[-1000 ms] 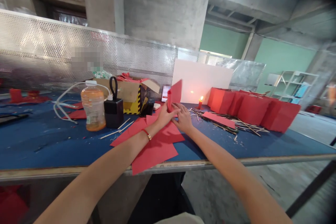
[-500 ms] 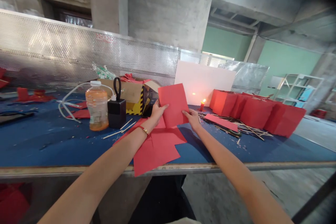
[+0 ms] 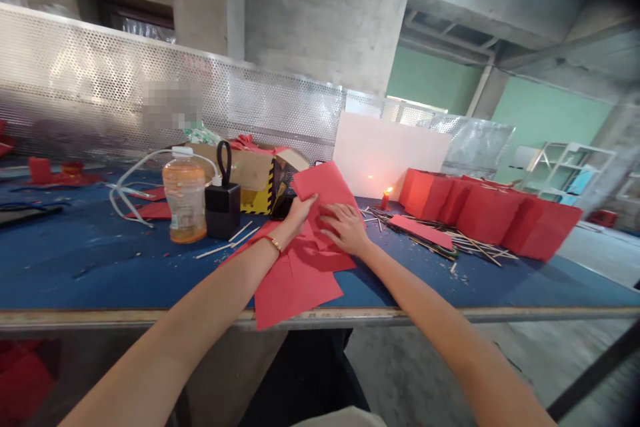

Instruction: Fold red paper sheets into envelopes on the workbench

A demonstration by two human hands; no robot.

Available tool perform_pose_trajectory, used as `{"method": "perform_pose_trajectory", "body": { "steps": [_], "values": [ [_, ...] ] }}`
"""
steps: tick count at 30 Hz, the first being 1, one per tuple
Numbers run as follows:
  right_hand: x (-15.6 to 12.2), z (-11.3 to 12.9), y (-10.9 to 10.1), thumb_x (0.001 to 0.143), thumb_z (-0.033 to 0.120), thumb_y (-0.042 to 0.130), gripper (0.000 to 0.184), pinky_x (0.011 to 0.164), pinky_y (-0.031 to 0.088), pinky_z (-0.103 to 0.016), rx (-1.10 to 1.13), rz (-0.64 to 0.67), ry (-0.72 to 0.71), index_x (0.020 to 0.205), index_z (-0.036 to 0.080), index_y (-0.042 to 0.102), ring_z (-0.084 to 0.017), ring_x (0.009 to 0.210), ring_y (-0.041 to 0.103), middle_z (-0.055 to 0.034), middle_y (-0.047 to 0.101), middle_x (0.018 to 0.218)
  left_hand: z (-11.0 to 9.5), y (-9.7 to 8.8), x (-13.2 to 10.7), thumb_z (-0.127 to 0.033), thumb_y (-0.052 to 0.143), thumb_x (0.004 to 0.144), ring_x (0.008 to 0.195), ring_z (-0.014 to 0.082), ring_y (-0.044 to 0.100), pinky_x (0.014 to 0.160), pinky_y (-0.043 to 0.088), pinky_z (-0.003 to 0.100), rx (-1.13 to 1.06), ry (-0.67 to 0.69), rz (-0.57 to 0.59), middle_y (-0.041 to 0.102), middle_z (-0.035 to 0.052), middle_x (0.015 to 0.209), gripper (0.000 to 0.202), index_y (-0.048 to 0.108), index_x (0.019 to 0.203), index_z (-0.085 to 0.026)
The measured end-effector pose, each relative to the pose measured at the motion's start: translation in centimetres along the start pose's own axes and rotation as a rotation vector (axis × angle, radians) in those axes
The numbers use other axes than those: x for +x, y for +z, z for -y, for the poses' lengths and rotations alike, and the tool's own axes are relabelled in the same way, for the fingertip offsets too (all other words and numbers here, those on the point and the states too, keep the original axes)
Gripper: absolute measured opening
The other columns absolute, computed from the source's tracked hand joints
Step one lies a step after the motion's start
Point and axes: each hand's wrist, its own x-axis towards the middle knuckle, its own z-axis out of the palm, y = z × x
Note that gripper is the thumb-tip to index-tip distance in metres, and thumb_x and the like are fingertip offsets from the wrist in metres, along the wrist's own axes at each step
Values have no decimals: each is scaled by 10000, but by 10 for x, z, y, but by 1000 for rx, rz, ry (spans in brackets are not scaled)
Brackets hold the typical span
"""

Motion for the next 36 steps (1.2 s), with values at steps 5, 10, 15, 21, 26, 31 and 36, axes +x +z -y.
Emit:
{"method": "perform_pose_trajectory", "body": {
  "steps": [5,10,15,21,26,31,36],
  "values": [
    [0,-13,0,891,413,582,436,1059,362,-460,185,-444,421,1270,198,548,-260,1229,479,-135,543,1317,-16,-5,1,-292,880,490,826,228,694,841,530,375,-84,-109,186,752,79,957,464,708,901,-158],
    [0,-29,11,702,480,716,514,839,511,-401,843,-530,788,1106,186,595,-232,926,625,-98,657,1074,-27,0,-6,-249,899,466,763,214,699,820,537,362,-68,-120,239,757,73,904,469,714,883,-143],
    [0,-29,12,627,419,782,373,737,523,-339,1179,-486,835,903,204,651,-185,742,643,-23,707,877,-34,5,-11,-340,892,541,777,203,700,805,542,351,-68,-108,220,751,68,897,421,701,866,-153],
    [1,-27,3,551,372,832,378,706,530,-323,1186,-500,852,834,206,643,-178,699,641,-7,710,810,-36,9,-14,-384,868,587,824,230,703,854,533,409,-81,-103,208,751,73,928,410,693,886,-166],
    [4,-23,-8,515,345,859,427,681,528,-312,1215,-453,855,871,205,667,-179,725,645,-11,714,878,-40,9,-15,-343,859,603,893,267,707,913,517,440,-111,-148,262,754,99,922,374,701,882,-151],
    [17,-18,-24,578,410,821,466,718,542,-351,1225,-464,853,972,208,676,-211,793,662,-47,724,989,-47,9,-19,-321,856,623,818,256,718,895,539,438,-118,-242,408,758,109,928,376,713,920,-140],
    [33,-22,-33,626,429,790,383,749,535,-352,1039,-606,723,909,197,678,-215,815,648,-43,723,938,-53,16,-16,-318,845,655,864,248,721,911,542,404,-105,-144,422,758,110,976,374,719,959,-140]
  ]
}}
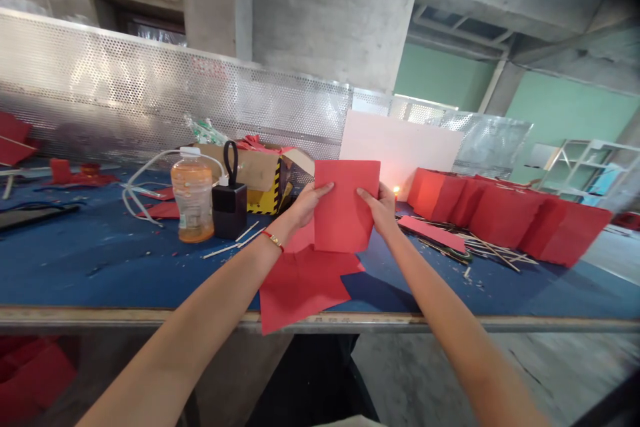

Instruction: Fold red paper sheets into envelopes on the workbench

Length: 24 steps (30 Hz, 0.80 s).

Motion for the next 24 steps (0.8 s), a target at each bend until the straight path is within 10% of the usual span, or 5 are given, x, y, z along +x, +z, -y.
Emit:
{"method": "perform_pose_trajectory", "body": {
  "steps": [24],
  "values": [
    [-10,-2,5,625,402,810,307,674,540,-332,125,-147,54,816,195,689,-183,706,635,-20,711,817,7,-3,-1,-398,824,689,995,281,697,1011,476,438,126,1,44,727,125,1116,447,714,1059,-173]
  ]
}}
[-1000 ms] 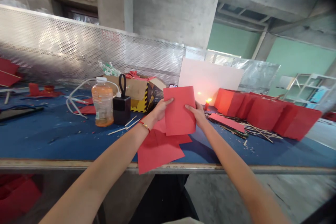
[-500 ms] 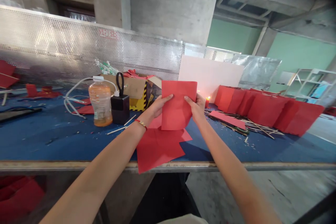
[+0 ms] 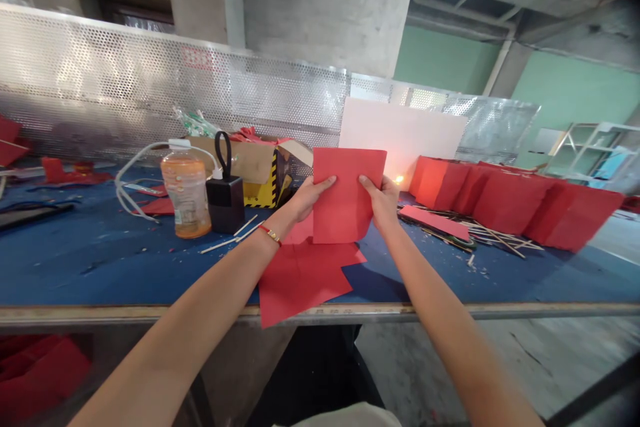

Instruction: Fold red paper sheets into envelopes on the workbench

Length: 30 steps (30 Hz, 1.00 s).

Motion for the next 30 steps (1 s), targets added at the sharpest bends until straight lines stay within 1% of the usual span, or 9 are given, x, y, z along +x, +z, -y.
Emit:
{"method": "perform_pose_trajectory", "body": {
  "steps": [8,14,19,23,30],
  "values": [
    [3,-4,-5,602,439,816,344,675,558,-354,-68,-10,23,811,195,693,-209,721,661,-22,724,798,1,1,0,-399,833,677,1003,299,695,998,490,448,-15,-3,-20,732,134,1100,441,721,1036,-170],
    [2,-1,-4,577,438,826,352,682,569,-363,-44,-12,50,803,201,697,-213,714,671,-21,735,803,2,0,0,-383,837,675,1016,305,691,981,502,450,-19,2,7,727,139,1111,456,713,1059,-170],
    [1,1,-3,571,430,827,348,680,572,-369,-40,-8,78,799,201,699,-223,731,679,-33,741,824,2,-1,0,-362,843,669,1040,303,683,997,487,450,-17,11,36,724,142,1119,463,711,1066,-164],
    [1,1,-3,555,426,833,355,660,564,-364,-8,-13,113,788,194,698,-219,701,673,-38,739,814,2,-2,0,-351,847,664,1016,301,692,979,497,450,-4,13,48,728,140,1107,456,717,1057,-160],
    [2,-2,-4,567,435,828,372,657,544,-345,-35,-29,85,807,189,688,-203,698,650,-37,726,818,1,2,-1,-353,852,656,981,303,705,984,495,465,-5,14,0,738,137,1078,458,719,1047,-155]
  ]
}}
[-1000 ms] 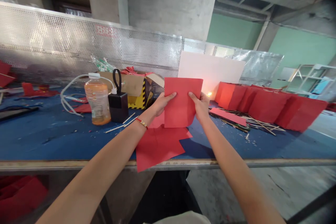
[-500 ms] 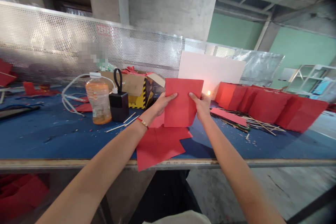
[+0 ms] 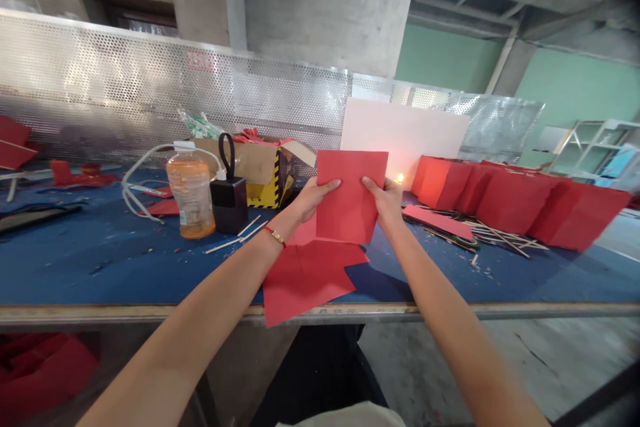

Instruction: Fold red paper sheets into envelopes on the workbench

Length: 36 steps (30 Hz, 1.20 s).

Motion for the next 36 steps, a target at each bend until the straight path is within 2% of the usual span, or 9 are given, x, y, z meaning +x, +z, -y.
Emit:
{"method": "perform_pose_trajectory", "body": {
  "steps": [9,14,17,22,25,27,30,32,36],
  "values": [
    [17,21,3,730,511,705,331,605,447,-265,-182,13,-330,720,221,546,-140,650,532,23,573,688,-4,5,1,-362,858,637,1000,297,698,953,522,426,-7,5,-69,734,125,1098,455,720,1020,-160],
    [36,46,6,826,545,603,435,556,315,-268,-508,-164,-519,590,225,426,-118,541,379,54,364,523,-5,11,-2,-361,863,618,953,284,707,911,541,415,-6,-44,-117,739,116,1086,418,729,962,-166],
    [44,52,5,899,496,525,397,586,302,-283,-646,-182,-581,623,230,424,-124,522,355,58,338,508,-5,14,-4,-369,865,609,918,281,712,886,550,412,-19,-57,-124,744,122,1065,411,733,937,-160],
    [45,54,5,934,401,501,305,604,289,-284,-692,-190,-581,685,238,436,-133,520,367,65,327,518,-3,19,-5,-377,868,600,890,294,715,879,548,428,-19,-90,-122,750,126,1022,401,733,902,-150],
    [42,50,5,907,475,528,338,579,272,-277,-669,-235,-497,682,238,442,-127,498,360,76,314,489,0,20,-5,-379,869,597,886,294,714,898,536,451,-12,-90,-144,749,122,1005,408,727,905,-153],
    [40,41,3,866,563,543,359,570,285,-272,-646,-236,-375,733,233,492,-130,514,400,69,394,508,4,17,-2,-373,870,587,909,294,708,925,522,456,-13,-59,-215,748,122,998,410,723,900,-151],
    [33,17,-1,789,603,579,391,573,316,-270,-639,-57,-180,797,213,569,-149,584,482,31,531,602,10,8,3,-319,853,608,979,278,688,977,494,437,-63,22,-386,747,104,990,345,709,876,-158],
    [26,0,-5,781,557,562,363,576,313,-275,-668,96,-140,696,204,564,-155,609,490,20,527,602,14,2,7,-255,832,633,1007,260,676,1005,474,423,-89,41,-498,747,88,959,264,693,837,-162],
    [18,-23,-15,795,489,470,374,585,283,-290,-728,90,-220,538,221,424,-150,603,437,17,450,561,21,0,10,-186,819,646,972,254,676,1007,467,432,-94,-64,-559,740,88,888,204,682,793,-152]
  ]
}}
